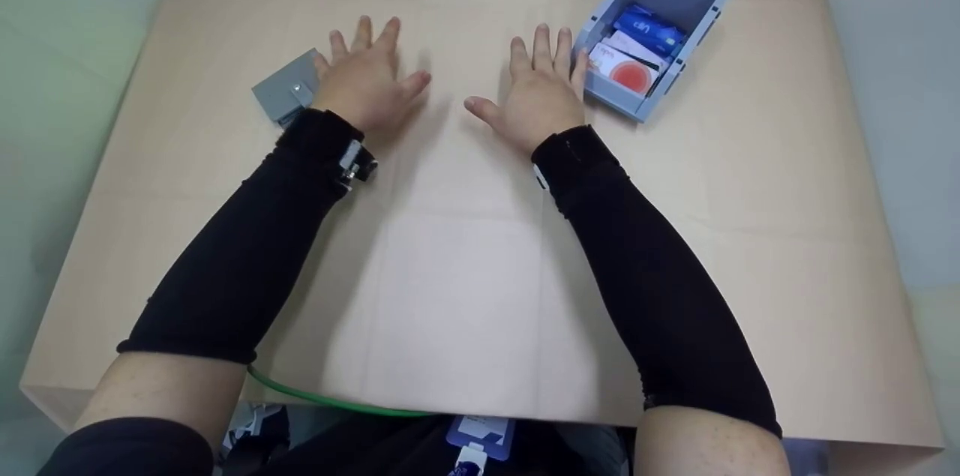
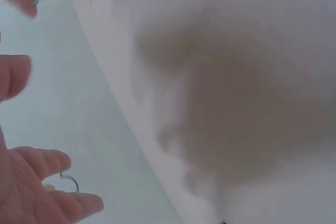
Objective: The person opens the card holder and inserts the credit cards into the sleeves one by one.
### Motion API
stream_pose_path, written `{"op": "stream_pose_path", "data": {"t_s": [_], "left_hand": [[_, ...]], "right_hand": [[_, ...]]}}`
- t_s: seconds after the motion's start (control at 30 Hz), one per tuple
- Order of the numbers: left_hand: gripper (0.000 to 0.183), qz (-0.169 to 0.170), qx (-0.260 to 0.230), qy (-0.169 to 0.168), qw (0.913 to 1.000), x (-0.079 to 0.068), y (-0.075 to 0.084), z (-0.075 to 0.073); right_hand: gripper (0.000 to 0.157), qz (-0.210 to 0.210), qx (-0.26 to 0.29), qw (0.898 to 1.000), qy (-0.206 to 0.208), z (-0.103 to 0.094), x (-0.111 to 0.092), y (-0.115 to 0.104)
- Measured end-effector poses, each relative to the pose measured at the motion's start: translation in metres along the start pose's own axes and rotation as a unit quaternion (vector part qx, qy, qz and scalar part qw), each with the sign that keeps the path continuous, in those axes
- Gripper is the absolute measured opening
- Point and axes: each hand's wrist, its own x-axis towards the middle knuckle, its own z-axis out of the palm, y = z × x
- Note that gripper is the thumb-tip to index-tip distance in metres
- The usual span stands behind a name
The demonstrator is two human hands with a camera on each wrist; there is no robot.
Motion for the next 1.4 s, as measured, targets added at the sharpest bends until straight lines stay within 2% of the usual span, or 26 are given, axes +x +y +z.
{"op": "stream_pose_path", "data": {"t_s": [0.2,0.3,0.4,0.57,0.7,0.87,1.1,1.23,1.4], "left_hand": [[0.09,-0.091,-0.025,-0.033,0.9949,0.009,-0.039,-0.019],[0.092,-0.12,-0.036,-0.052,0.9908,0.012,-0.059,-0.022],[0.089,-0.12,-0.044,-0.059,0.99,0.013,-0.075,-0.02],[0.08,-0.098,-0.042,-0.037,0.9936,0.009,-0.087,-0.012],[0.078,-0.083,-0.025,-0.029,0.9958,0.001,-0.084,-0.007],[0.077,-0.044,0.001,-0.019,0.9989,-0.016,-0.072,0.004],[0.098,0.021,0.028,-0.023,0.9991,-0.042,-0.046,0.024],[0.105,0.05,0.04,-0.023,0.9977,-0.055,-0.024,0.033],[0.111,0.094,0.043,-0.036,0.994,-0.069,0.0,0.043]], "right_hand": [[0.114,-0.003,0.009,1.0,0.003,-0.001,-0.002,0.002],[0.114,-0.004,0.014,1.0,0.007,-0.002,-0.003,0.003],[0.113,-0.004,0.017,1.0,0.004,-0.003,-0.004,0.004],[0.113,-0.005,0.019,1.0,-0.002,-0.003,-0.007,0.005],[0.113,-0.009,0.021,1.0,-0.001,-0.003,-0.01,0.006],[0.113,-0.015,0.028,0.999,0.0,0.0,-0.017,0.005],[0.107,-0.014,0.066,0.998,0.01,-0.003,-0.028,0.0],[0.095,-0.006,0.113,0.994,0.007,-0.009,-0.035,-0.008],[0.068,-0.003,0.176,0.984,0.004,-0.01,-0.047,-0.018]]}}
